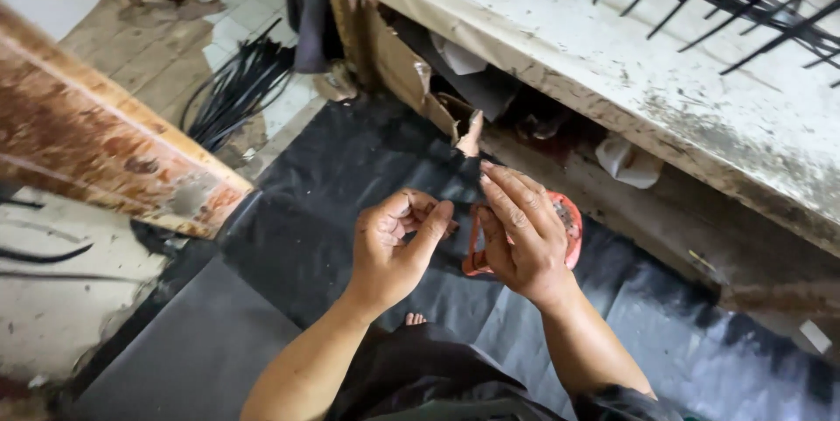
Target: Applying edge dye to leather strips using a manual applicator mounted on a container.
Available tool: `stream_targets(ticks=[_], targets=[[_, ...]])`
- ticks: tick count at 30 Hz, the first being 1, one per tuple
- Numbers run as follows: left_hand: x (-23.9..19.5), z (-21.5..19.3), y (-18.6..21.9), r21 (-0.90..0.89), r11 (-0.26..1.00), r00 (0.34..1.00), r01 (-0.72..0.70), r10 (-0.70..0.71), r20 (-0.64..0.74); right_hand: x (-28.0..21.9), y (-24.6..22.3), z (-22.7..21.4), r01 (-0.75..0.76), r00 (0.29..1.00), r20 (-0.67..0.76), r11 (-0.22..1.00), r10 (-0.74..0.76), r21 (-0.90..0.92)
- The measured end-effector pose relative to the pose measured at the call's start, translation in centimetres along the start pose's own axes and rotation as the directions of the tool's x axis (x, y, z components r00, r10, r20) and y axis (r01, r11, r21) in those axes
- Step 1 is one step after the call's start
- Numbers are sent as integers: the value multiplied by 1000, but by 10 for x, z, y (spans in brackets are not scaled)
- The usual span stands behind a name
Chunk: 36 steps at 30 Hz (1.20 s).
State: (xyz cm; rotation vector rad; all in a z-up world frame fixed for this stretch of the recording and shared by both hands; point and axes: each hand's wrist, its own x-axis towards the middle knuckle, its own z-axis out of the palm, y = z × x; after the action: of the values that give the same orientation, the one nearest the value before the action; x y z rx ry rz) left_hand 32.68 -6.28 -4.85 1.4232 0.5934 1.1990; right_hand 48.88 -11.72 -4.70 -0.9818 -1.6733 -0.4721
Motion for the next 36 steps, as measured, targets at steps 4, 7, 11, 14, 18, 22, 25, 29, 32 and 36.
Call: stream_targets(ticks=[4, 7, 11, 14, 18, 22, 25, 29, 32, 36], targets=[[16, 19, -12, 6, 1000, 998, 15, -15, 64, -6, 19, -18, -25, 1000, -12, 997, 24, -76], [32, 34, -21, -27, 999, 994, 36, -33, 102, -9, 34, -26, -55, 998, -24, 990, 52, -134], [56, 55, -34, -38, 997, 985, 73, -66, 161, -6, 53, -34, -87, 996, -19, 976, 85, -197], [79, 74, -40, -90, 993, 982, 74, -57, 182, 1, 70, -40, -100, 995, -19, 965, 98, -244], [106, 93, -42, -111, 987, 948, 113, -74, 310, 8, 89, -52, -123, 992, -34, 939, 118, -321], [126, 117, -47, -106, 986, 919, 128, -78, 388, 7, 106, -67, -157, 988, -70, 907, 140, -390], [129, 141, -59, -110, 985, 896, 130, -69, 439, 1, 117, -85, -183, 983, -99, 883, 156, -432], [134, 174, -62, -117, 981, 870, 154, -78, 487, -11, 133, -115, -195, 980, -118, 861, 157, -470], [132, 207, -66, -112, 986, 873, 124, -55, 485, -25, 149, -147, -198, 980, -121, 853, 159, -483], [117, 268, -84, -119, 991, 875, 62, 4, 485, -49, 174, -206, -197, 980, -116, 849, 161, -490]])
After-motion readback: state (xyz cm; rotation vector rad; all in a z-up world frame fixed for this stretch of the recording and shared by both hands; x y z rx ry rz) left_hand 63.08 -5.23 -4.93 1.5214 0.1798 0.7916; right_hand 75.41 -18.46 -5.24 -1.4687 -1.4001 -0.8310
